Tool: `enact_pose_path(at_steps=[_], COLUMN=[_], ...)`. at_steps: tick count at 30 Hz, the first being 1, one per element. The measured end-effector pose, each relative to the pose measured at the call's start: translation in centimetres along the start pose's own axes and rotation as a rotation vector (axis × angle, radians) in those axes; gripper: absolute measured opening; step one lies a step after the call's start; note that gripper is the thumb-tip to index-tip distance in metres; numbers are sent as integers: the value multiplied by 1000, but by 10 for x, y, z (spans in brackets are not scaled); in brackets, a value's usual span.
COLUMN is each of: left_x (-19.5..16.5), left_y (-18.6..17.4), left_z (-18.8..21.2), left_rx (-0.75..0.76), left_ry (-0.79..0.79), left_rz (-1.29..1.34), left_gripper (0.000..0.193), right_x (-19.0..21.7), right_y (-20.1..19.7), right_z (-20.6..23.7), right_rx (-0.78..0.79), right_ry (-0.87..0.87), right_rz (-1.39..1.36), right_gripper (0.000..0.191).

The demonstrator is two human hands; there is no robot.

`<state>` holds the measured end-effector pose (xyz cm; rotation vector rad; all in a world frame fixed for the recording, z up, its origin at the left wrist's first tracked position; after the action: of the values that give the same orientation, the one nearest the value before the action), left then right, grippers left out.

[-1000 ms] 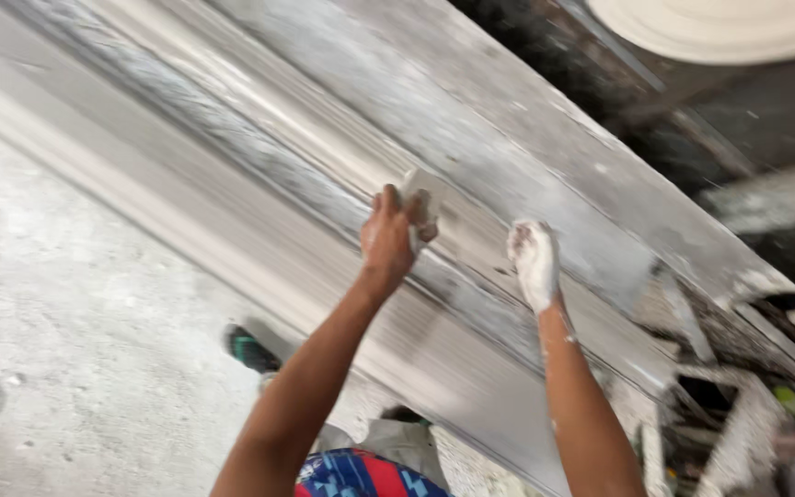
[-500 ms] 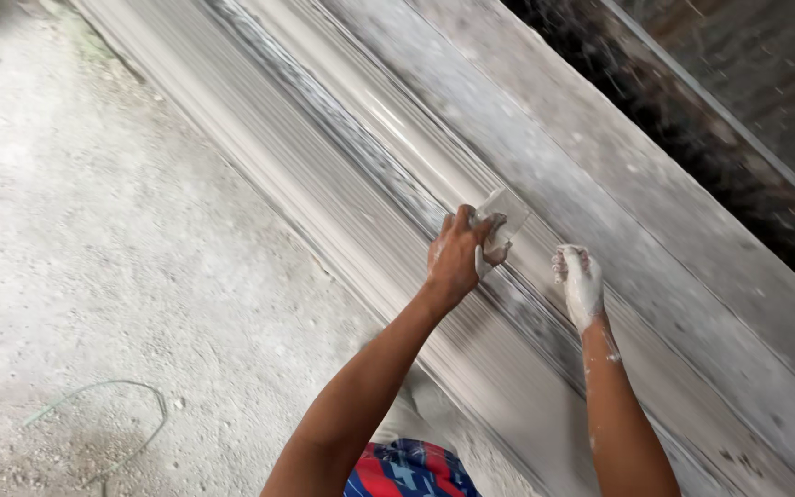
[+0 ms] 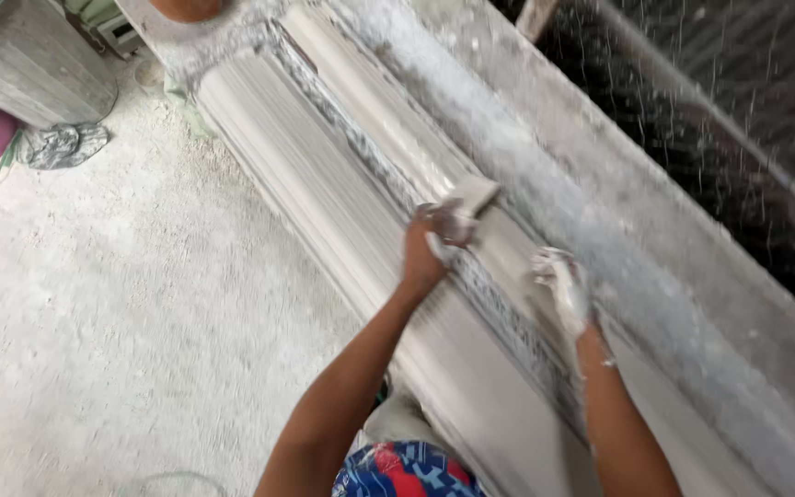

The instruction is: The person mixes a white paste in a bucket, then uses a small container to scoop and pour the paste onto a long decorative molding. They spread the paste along the molding with their hands and later apply a bundle of white fibers over the wet surface.

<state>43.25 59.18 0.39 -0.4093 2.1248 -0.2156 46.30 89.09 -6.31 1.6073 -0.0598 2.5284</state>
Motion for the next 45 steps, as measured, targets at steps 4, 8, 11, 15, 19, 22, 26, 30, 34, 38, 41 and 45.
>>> enact_pose_path(at_steps=[4,8,11,15,19,22,26,30,34,38,41,45], left_x=[122,234,312,384,429,439,426,374,328,324,339,361], left_y=[-66,-167,-230,-278,-289,-293,-292,-269,-210,-170,-151,-124], left_z=[-71,-139,-191,-242,-261,-260,-242,-230,-249,-283,-301,-305], left_rx=[-321,-388,-478,-458,-278,-224,-303,-295,36,52,88,215], left_ry=[-247,-325,-429,-416,-456,-398,-397,-396,-287,-229,-210,-303], left_rz=[657,476,478,367,68,-112,-69,-36,-5,65,-44,-132], left_gripper=[46,38,49,52,46,41,25,47,37,62,45,57], right_x=[38,60,78,102,127,142,143,134,132,137,148,177], right_y=[87,159,223,307,386,437,494,525,522,520,515,509], right_z=[-78,-137,-194,-274,-354,-411,-452,-473,-496,-504,-496,-462], right_rx=[111,143,173,148,152,290,475,516,442,456,463,512], right_ry=[-34,3,37,32,-33,25,33,47,77,8,-21,-200], right_rz=[-70,15,-4,-22,-156,-234,-305,-200,-332,-223,-173,101], right_gripper=[31,38,41,45,50,53,51,47,42,42,46,53])
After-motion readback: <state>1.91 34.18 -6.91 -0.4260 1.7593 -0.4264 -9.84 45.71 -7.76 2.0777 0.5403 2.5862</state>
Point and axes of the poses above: each hand's wrist, its own z-axis away from the middle knuckle, its own y-axis out of the palm, x = y × z, the point moved 7 cm from there along -z, towards the middle knuckle, and after that the axes turned 15 degrees about y, right-handed, at the moved point
